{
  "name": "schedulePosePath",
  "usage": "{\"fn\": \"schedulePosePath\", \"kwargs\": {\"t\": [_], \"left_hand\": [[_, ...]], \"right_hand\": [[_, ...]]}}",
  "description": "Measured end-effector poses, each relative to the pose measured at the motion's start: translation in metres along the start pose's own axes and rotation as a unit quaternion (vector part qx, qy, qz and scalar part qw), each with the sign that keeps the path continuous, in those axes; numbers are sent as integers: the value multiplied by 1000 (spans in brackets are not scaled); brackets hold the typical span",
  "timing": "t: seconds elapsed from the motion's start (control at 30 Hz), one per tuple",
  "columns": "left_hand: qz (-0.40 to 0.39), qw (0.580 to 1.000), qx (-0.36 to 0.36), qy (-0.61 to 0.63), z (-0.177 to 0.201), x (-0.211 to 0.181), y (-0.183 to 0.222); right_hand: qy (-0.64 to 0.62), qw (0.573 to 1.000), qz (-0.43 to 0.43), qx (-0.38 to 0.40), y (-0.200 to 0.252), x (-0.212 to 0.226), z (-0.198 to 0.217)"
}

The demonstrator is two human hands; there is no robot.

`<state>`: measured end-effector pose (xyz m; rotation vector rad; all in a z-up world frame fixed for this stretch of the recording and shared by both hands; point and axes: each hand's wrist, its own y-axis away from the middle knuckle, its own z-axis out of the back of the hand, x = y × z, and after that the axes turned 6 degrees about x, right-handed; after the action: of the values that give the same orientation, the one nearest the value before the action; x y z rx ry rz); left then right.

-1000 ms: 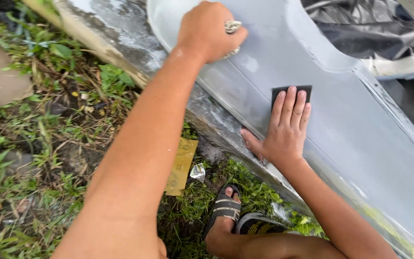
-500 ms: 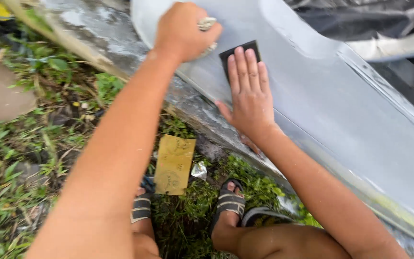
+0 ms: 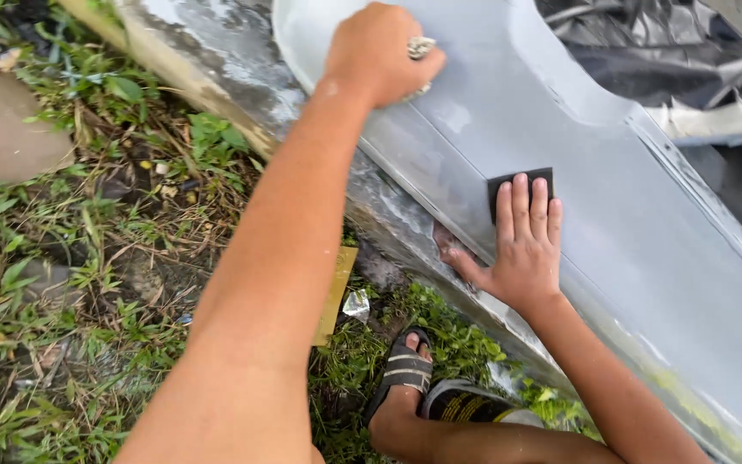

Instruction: Wet sanding a car bumper using a sanding block and water to prepare the surface.

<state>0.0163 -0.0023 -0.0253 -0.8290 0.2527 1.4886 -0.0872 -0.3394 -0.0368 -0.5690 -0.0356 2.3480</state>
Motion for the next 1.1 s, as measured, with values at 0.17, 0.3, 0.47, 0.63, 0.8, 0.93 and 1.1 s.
{"fn": "schedulePosePath", "kwargs": {"t": [0.17, 0.3, 0.47, 0.63, 0.8, 0.93, 1.1], "left_hand": [[17, 1000, 6, 10, 5, -5, 0], [46, 997, 50, 29, 14, -13, 6], [35, 998, 39, 40, 17, -11, 4], [-45, 999, 6, -2, -4, 1, 9], [-52, 998, -38, -11, -14, 23, 9], [-33, 999, -21, 16, -4, 18, 10], [-22, 999, 39, 12, 6, 6, 10]], "right_hand": [[14, 998, 37, 40, -85, 37, 10], [-1, 998, 47, 46, -138, 56, 2], [-4, 998, 42, 44, -142, 58, 9], [5, 995, 7, 100, -92, 37, 23], [52, 983, -35, 172, -15, -9, 22], [38, 990, -23, 137, 13, -16, 28], [49, 996, 7, 76, -14, -3, 26]]}}
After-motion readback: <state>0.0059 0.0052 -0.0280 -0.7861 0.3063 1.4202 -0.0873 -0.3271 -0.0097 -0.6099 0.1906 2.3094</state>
